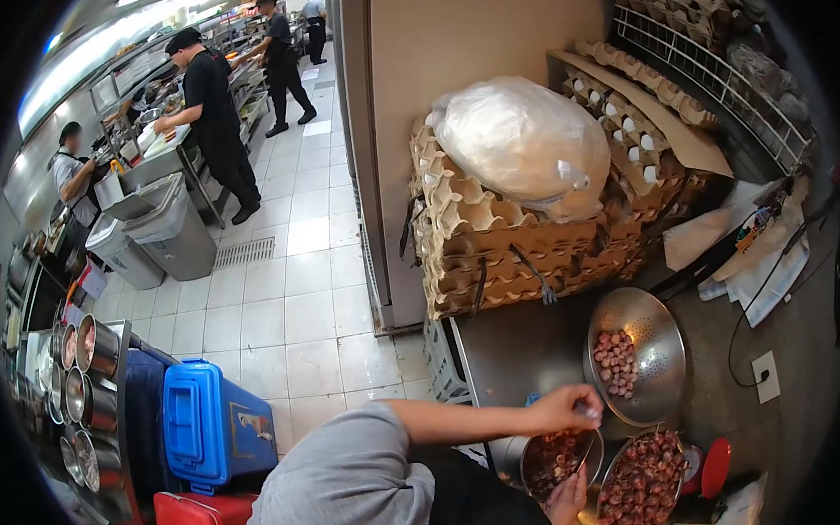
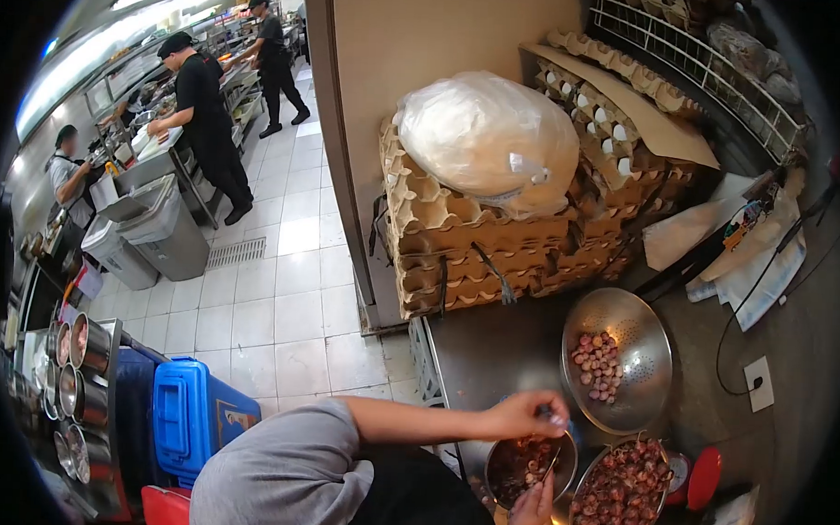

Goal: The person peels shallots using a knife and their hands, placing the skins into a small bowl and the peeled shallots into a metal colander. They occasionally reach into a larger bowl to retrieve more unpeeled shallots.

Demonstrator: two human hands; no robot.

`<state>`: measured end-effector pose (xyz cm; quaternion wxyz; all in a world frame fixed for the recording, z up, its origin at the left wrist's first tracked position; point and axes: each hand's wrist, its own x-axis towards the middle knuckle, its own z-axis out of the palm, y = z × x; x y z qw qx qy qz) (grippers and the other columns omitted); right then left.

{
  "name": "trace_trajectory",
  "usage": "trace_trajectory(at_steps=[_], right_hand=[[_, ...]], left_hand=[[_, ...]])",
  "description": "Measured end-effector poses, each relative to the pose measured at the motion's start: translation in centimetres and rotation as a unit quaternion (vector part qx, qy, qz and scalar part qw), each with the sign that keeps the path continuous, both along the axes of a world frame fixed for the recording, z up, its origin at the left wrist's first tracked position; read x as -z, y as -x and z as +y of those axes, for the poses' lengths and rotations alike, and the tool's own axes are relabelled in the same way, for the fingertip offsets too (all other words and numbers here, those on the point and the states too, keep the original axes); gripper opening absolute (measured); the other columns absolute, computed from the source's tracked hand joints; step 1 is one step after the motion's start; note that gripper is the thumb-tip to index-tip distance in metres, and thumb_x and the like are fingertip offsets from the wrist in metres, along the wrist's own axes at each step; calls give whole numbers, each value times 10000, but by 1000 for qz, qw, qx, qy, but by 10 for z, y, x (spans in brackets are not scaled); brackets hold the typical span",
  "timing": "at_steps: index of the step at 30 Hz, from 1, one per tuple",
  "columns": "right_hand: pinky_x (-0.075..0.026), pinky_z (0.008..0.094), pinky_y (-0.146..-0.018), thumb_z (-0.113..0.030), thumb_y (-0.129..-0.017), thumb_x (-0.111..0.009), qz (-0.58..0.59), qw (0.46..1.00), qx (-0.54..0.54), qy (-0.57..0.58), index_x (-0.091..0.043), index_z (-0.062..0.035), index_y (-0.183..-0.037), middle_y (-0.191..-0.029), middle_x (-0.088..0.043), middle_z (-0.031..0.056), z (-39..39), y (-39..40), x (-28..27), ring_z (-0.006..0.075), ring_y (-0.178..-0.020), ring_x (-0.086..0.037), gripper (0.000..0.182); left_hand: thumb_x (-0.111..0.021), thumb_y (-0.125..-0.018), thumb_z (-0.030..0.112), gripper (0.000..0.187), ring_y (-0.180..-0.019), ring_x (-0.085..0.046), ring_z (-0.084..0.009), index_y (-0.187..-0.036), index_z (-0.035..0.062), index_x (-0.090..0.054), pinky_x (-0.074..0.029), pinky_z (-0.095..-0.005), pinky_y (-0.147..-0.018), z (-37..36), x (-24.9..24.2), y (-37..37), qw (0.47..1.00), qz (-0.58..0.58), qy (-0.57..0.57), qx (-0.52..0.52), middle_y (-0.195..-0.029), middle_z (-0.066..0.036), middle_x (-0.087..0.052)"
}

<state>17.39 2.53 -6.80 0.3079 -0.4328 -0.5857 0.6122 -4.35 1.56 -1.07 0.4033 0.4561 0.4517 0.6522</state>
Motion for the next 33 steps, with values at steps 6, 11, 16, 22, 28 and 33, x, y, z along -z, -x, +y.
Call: trace_trajectory(at_steps=[6,11,16,22,28,33], right_hand=[[-215,202,-347,-237,-898,-464,40,994,103,11,-385,-53,-1269,-441,-318,-26,1,-11,18,56,-361,-286,422],[-225,165,-388,-192,-907,-421,84,981,175,23,-343,-80,-1307,-610,-403,-54,-33,13,-49,23,-442,-278,423],[-272,175,-382,-185,-917,-376,149,965,217,-17,-299,-89,-1322,-591,-410,-22,-41,-22,-33,52,-430,-345,424],[-243,171,-391,-110,-916,-343,160,953,254,-43,-271,-34,-1324,-509,-333,-39,-59,-42,-51,41,-410,-291,421],[-239,183,-398,-124,-913,-343,140,933,330,-42,-301,-24,-1302,-507,-333,-33,-78,-55,-59,47,-411,-284,404],[-240,182,-401,-125,-911,-344,134,933,332,-32,-311,-20,-1294,-503,-331,-36,-81,-52,-60,46,-413,-288,398]], left_hand=[[-690,-717,146,367,-852,-550,-154,-1036,26,-554,-440,-278,-743,80,-33,0,983,118,-69,-119,-941,-77,-580],[-675,-716,118,348,-822,-574,-170,-1039,44,-567,-456,-293,-729,69,-36,-23,986,160,-19,29,-884,-80,-597],[-648,-734,32,220,-795,-596,-129,-951,28,-613,-484,-274,-704,86,-5,-61,983,74,0,167,-872,-76,-634],[-641,-758,59,147,-683,-573,-82,-895,6,-628,-470,-243,-635,119,26,-91,949,206,32,238,-767,-59,-636],[-646,-717,106,223,-779,-594,-273,-922,23,-611,-473,-346,-705,135,18,-128,856,469,-22,217,-837,-135,-614],[-637,-688,108,325,-962,-533,-320,-1004,52,-583,-426,-400,-820,141,13,-140,808,556,-11,196,-972,-170,-573]])
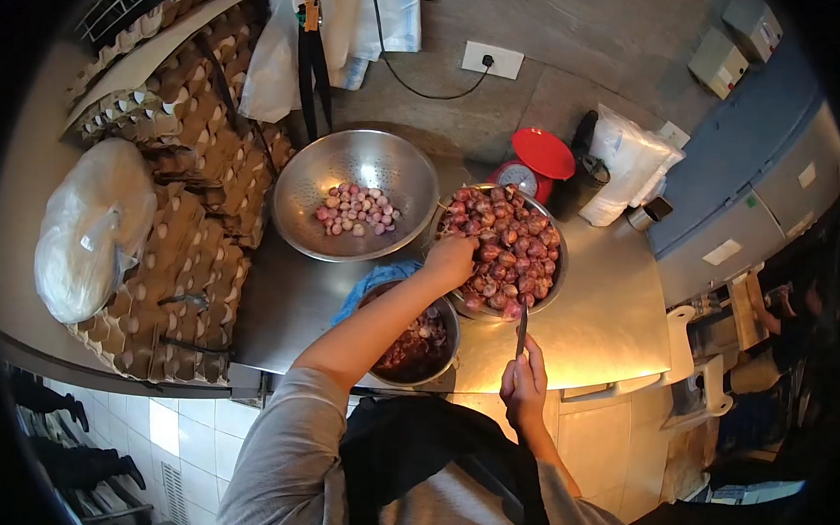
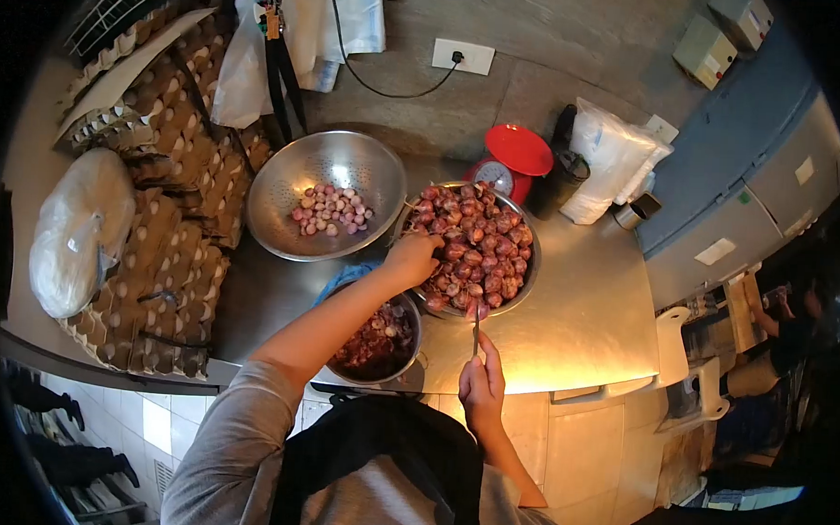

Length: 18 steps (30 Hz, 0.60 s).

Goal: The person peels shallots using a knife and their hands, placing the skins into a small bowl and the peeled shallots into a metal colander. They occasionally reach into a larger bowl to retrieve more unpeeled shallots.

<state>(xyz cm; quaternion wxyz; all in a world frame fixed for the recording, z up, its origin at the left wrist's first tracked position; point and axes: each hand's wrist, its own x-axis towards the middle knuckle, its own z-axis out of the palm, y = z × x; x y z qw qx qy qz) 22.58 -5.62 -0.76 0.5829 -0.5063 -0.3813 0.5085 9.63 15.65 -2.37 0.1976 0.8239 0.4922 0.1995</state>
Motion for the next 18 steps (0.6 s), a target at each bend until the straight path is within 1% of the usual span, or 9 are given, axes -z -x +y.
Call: trace_trajectory(at_steps=[2,6,7,9,10,12,13,15,18], right_hand=[[-238,183,-400,-126,-911,-345,5,1000,1,2,-314,-20,-1292,-502,-330,-38,1,5,0,45,-412,-290,397],[-227,178,-362,-155,-900,-396,27,1000,9,-6,-315,-41,-1293,-507,-304,-51,9,7,15,34,-403,-290,417],[-226,174,-354,-166,-895,-414,57,998,11,-4,-315,-49,-1294,-510,-298,-54,12,10,16,30,-401,-288,427],[-241,161,-367,-163,-890,-433,105,991,73,39,-332,-55,-1277,-555,-323,-44,22,10,26,32,-426,-308,415],[-255,157,-388,-151,-894,-424,121,987,96,42,-345,-54,-1266,-577,-336,-29,27,8,34,40,-448,-327,392],[-222,181,-344,-243,-893,-448,77,996,39,16,-368,-117,-1266,-490,-310,-15,35,12,30,64,-368,-272,401],[-206,192,-322,-289,-893,-460,56,998,12,1,-379,-149,-1266,-447,-297,-8,40,15,29,76,-327,-245,407],[-198,215,-312,-302,-901,-443,54,996,72,7,-339,-125,-1293,-450,-312,3,51,24,33,88,-314,-230,442],[-210,217,-339,-302,-892,-458,45,999,27,-7,-348,-104,-1283,-472,-318,7,59,39,25,90,-345,-250,452]], left_hand=[[-643,-669,120,380,-958,-538,-317,-1039,69,-572,-431,-393,-816,1,-1,-6,994,-82,-65,6,-980,-166,-578],[-617,-700,193,228,-809,-578,-346,-835,12,-584,-462,-441,-664,5,12,-41,987,-123,91,-58,-829,-192,-599],[-561,-746,184,260,-803,-575,-351,-929,-1,-561,-462,-437,-670,6,22,-45,993,-97,43,-42,-843,-212,-586],[-373,-845,131,364,-926,-545,-356,-1180,-5,-417,-439,-427,-782,2,29,-50,958,-252,127,-48,-1025,-252,-525],[-350,-851,131,377,-1003,-508,-361,-1193,-19,-397,-411,-413,-852,0,21,-46,943,-297,123,-90,-1073,-256,-503],[-478,-787,178,456,-1030,-491,-367,-1182,-32,-388,-386,-391,-899,3,33,-48,942,-326,64,-50,-1123,-270,-468],[-537,-750,179,484,-1027,-493,-367,-1164,-31,-401,-382,-392,-905,1,26,-42,974,-220,10,-51,-1144,-270,-455],[-635,-647,150,554,-1068,-469,-352,-1131,-9,-419,-382,-385,-906,-24,-9,-20,994,-96,43,4,-1141,-243,-468],[-671,-593,129,535,-1071,-459,-335,-1069,0,-466,-399,-379,-878,-9,33,-37,990,-117,-79,3,-1098,-192,-500]])
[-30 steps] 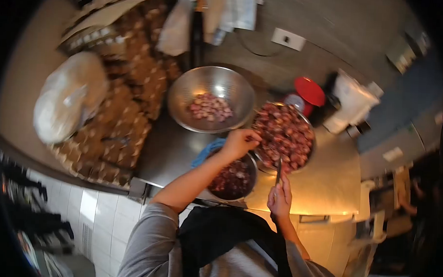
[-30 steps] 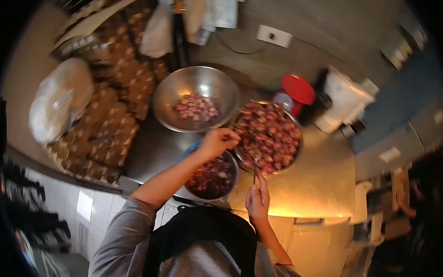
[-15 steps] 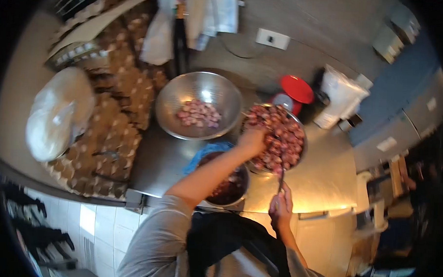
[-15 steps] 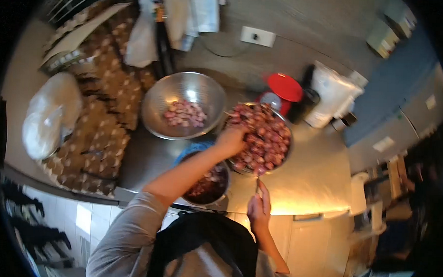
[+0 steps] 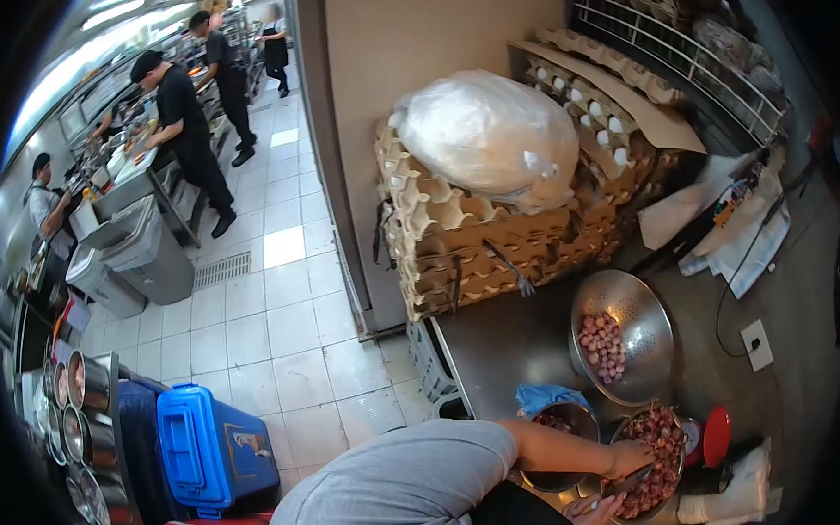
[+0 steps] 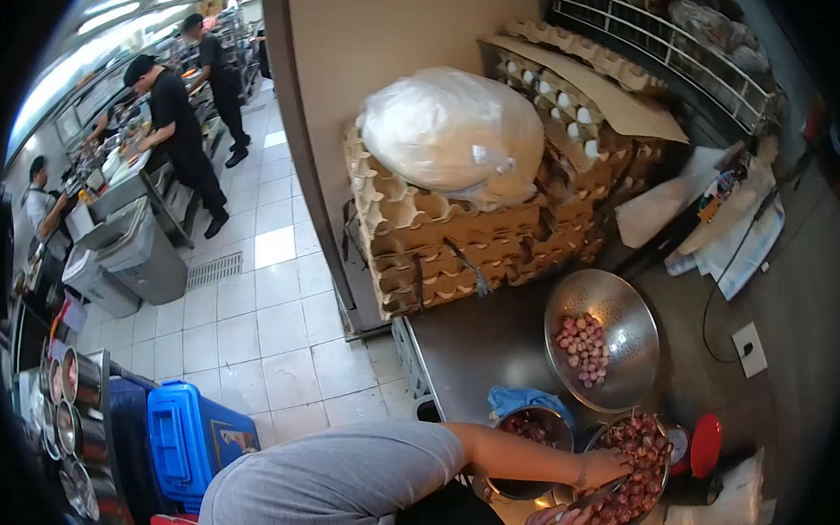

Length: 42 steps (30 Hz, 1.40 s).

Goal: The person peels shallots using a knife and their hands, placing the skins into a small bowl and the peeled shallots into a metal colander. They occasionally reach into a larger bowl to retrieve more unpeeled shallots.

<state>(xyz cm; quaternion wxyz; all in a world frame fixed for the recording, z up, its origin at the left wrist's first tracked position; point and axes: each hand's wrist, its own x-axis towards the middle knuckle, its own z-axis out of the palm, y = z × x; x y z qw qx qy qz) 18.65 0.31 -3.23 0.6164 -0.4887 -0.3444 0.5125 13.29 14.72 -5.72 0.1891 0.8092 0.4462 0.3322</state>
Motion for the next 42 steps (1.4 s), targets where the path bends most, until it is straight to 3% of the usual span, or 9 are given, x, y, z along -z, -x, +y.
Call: trace_trajectory(at_steps=[7,12,15,18,21,24,31,37,42], right_hand=[[-253,224,-430,-303,-864,-513,-32,998,-40,-45,-381,-28,-1250,-546,-338,22,-12,9,-33,99,-455,-320,492],[-222,213,-416,-317,-884,-469,-22,998,-44,-27,-332,-24,-1268,-509,-299,9,-10,7,-27,86,-434,-299,502],[-441,271,-631,-276,-884,-491,-82,993,-81,-16,-403,41,-1177,-883,-531,159,1,-23,0,217,-674,-505,440],[-400,228,-580,-408,-897,-415,-115,986,-118,-5,-315,-5,-1248,-839,-471,106,-3,-22,-12,155,-630,-436,543],[-415,241,-603,-368,-894,-449,-111,987,-113,-30,-258,-53,-1302,-1007,-452,120,6,-31,5,146,-739,-454,549],[-201,233,-311,-323,-901,-440,12,999,-49,-16,-311,-107,-1304,-448,-308,10,7,-13,-8,99,-304,-226,475],[-216,217,-341,-320,-900,-438,7,1000,-15,-20,-285,-79,-1312,-470,-307,13,10,-3,-9,90,-348,-255,502],[-252,210,-411,-304,-895,-449,-66,987,-104,-107,-279,-26,-1303,-513,-332,16,5,-7,-22,96,-435,-313,523],[-267,215,-411,-303,-898,-444,-130,975,-142,-107,-266,-30,-1315,-513,-338,17,4,-5,-21,103,-433,-315,529]], left_hand=[[-619,-653,161,370,-1001,-478,-318,-989,20,-553,-408,-372,-836,-10,4,12,990,87,37,106,-1145,-163,-449],[-622,-696,214,345,-1055,-454,-303,-1004,64,-575,-395,-355,-859,-15,3,7,994,71,68,40,-1156,-152,-469],[-671,-646,205,499,-1097,-417,-335,-1102,74,-517,-390,-385,-861,-22,-17,18,988,113,94,38,-1173,-168,-446],[-727,-592,209,644,-1105,-414,-343,-1169,86,-469,-386,-393,-871,-13,-15,14,985,110,126,31,-1173,-169,-443],[-735,-590,208,630,-1091,-428,-344,-1145,83,-465,-392,-396,-859,-11,-16,12,988,94,122,26,-1163,-170,-450],[-725,-609,194,526,-1032,-483,-328,-1058,85,-474,-413,-392,-808,-19,-21,15,993,63,103,-1,-1103,-160,-492],[-646,-687,153,285,-785,-577,-315,-911,87,-482,-428,-403,-664,-15,-20,21,971,-204,117,-37,-861,-139,-579],[-584,-796,198,227,-855,-554,-338,-962,79,-485,-414,-403,-714,-14,-33,28,951,-288,101,-49,-907,-168,-572],[-544,-843,256,273,-868,-544,-277,-1020,61,-473,-406,-370,-748,-43,-38,51,901,-383,196,-59,-914,-153,-563]])
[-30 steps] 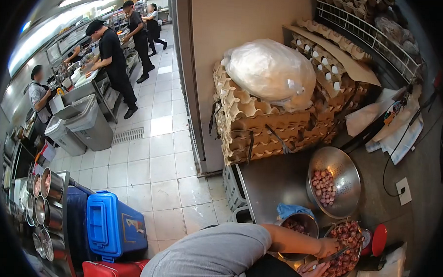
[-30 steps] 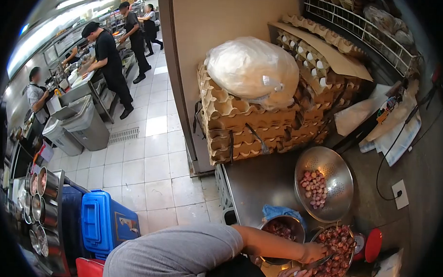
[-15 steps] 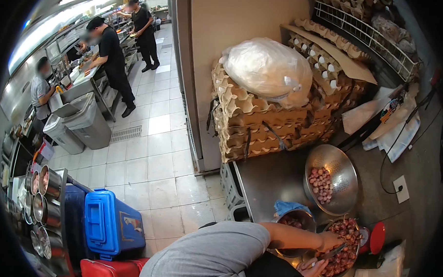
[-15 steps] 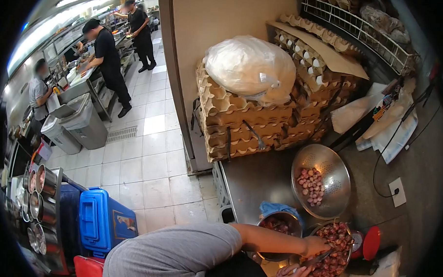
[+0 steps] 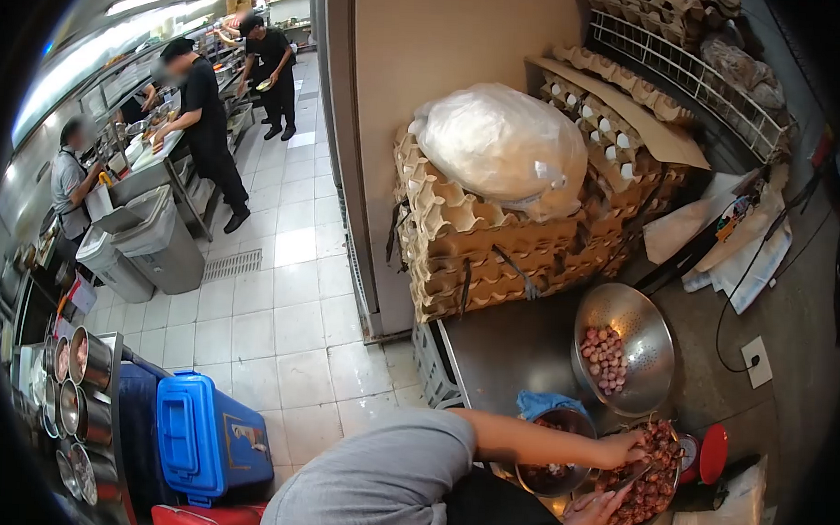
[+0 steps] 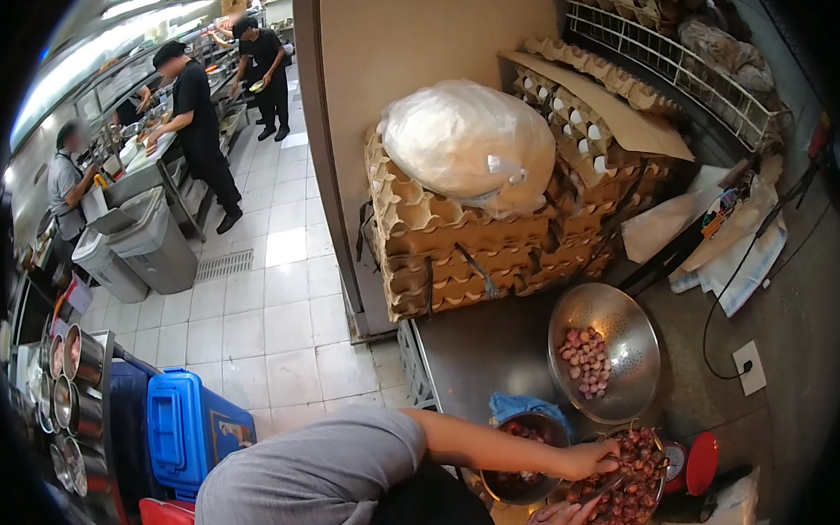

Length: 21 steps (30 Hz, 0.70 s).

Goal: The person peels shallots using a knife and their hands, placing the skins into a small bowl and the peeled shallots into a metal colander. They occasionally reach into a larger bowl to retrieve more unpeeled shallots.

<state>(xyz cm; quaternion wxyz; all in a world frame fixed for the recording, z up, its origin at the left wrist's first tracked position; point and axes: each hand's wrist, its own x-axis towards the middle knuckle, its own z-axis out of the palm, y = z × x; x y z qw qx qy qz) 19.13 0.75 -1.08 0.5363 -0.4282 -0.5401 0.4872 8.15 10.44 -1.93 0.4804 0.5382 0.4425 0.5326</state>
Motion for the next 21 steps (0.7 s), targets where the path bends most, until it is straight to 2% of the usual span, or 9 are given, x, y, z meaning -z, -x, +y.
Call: trace_trajectory(at_steps=[3,5,7,11,12,15,17,21], right_hand=[[-276,218,-410,-303,-899,-442,-22,999,-23,39,-259,-33,-1322,-514,-342,18,-4,8,7,107,-432,-317,534],[-241,214,-357,-304,-904,-430,39,992,-23,118,-267,-77,-1328,-481,-321,12,-6,20,14,92,-373,-278,508],[-206,210,-303,-305,-910,-419,98,976,-25,194,-275,-121,-1334,-448,-301,7,-12,39,15,78,-314,-239,485],[-213,187,-313,-230,-923,-388,90,970,-155,164,-315,-134,-1331,-444,-303,-12,-16,59,24,55,-329,-258,425],[-218,179,-318,-209,-927,-378,60,973,-163,149,-328,-138,-1326,-442,-307,-17,-16,62,25,50,-331,-262,409],[-216,183,-315,-217,-924,-387,40,971,-179,150,-304,-125,-1338,-442,-317,-17,-17,68,21,49,-331,-259,432],[-218,181,-322,-230,-922,-393,60,970,-202,122,-284,-110,-1345,-446,-323,-18,-12,63,43,47,-337,-267,453],[-230,173,-346,-262,-919,-403,49,969,-219,101,-250,-71,-1353,-457,-338,-21,-21,70,31,39,-356,-289,499]], left_hand=[[-534,-858,298,308,-874,-523,-192,-1052,68,-465,-407,-325,-754,-35,6,32,998,-26,61,-17,-937,-99,-555],[-529,-875,278,302,-870,-471,-112,-1084,71,-460,-397,-248,-761,-66,3,57,975,-180,124,29,-937,-26,-514],[-538,-873,241,277,-868,-476,-98,-1088,75,-485,-404,-230,-764,-89,5,69,951,-292,104,-3,-948,-5,-517],[-555,-863,176,239,-869,-488,-71,-1079,78,-534,-422,-203,-752,-123,-11,85,888,-437,143,-10,-979,10,-525],[-578,-848,178,259,-853,-495,-62,-1085,78,-547,-431,-195,-724,-123,-5,87,901,-416,113,-38,-969,15,-540],[-608,-825,157,277,-840,-512,-69,-1077,61,-542,-439,-201,-733,-125,2,94,894,-426,124,-64,-945,8,-558],[-626,-809,138,270,-831,-525,-74,-1050,49,-542,-443,-205,-741,-124,13,93,890,-430,116,-93,-918,-2,-570],[-640,-794,103,234,-835,-547,-83,-990,30,-535,-445,-208,-758,-124,11,94,872,-454,132,-125,-889,-25,-586]])
